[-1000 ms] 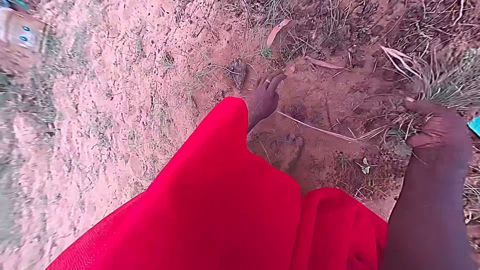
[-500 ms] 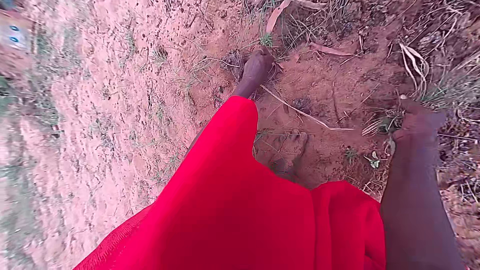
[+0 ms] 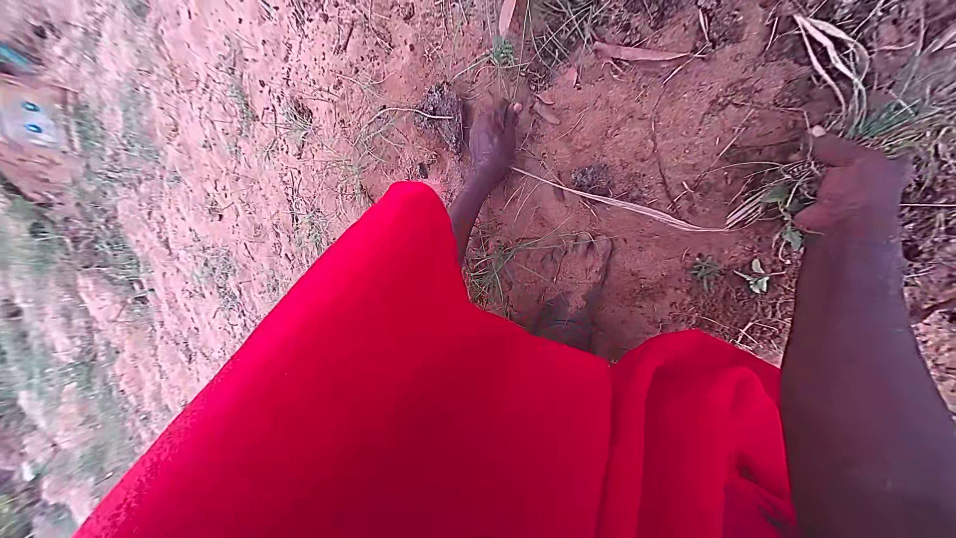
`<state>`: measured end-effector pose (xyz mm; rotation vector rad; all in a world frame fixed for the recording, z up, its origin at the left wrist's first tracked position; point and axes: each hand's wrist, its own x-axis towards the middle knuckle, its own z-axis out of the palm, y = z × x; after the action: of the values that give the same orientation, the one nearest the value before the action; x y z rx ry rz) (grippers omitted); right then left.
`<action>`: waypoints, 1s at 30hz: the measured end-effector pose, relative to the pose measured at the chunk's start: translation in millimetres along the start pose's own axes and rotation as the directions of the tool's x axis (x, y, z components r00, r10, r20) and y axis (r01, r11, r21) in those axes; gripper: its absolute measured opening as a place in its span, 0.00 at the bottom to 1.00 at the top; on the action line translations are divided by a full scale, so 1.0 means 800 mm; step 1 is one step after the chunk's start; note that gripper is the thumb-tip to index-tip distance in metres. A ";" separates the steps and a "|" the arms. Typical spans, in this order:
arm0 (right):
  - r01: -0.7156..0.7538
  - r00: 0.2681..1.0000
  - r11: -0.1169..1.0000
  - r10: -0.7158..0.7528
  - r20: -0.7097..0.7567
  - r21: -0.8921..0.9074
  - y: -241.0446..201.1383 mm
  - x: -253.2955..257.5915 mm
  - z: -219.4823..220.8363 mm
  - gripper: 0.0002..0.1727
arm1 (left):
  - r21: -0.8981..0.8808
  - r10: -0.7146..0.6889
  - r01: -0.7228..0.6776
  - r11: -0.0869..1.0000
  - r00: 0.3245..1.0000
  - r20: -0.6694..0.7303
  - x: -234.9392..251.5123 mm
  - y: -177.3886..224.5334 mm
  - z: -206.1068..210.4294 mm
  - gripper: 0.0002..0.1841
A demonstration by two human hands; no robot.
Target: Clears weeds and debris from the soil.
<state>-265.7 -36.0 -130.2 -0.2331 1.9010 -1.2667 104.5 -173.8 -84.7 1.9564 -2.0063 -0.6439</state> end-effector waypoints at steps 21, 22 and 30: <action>0.118 0.991 0.993 -0.118 -0.057 -0.013 0.011 -0.007 0.013 0.49 | -0.043 0.408 -0.538 0.842 0.582 0.703 0.011 0.019 -0.028 0.13; 0.102 0.993 0.994 -0.103 -0.053 -0.029 0.011 -0.007 0.013 0.50 | -0.062 0.451 -0.566 0.822 0.581 0.677 0.009 0.018 -0.026 0.11; 0.124 0.990 0.992 -0.125 -0.061 -0.011 0.013 -0.002 0.014 0.54 | -0.235 0.499 -0.442 0.866 0.718 0.485 -0.012 -0.004 -0.001 0.12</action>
<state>-253.5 -38.0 -139.5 -0.3244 1.9696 -1.3641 107.7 -164.5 -84.5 1.1774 -2.5911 -1.2181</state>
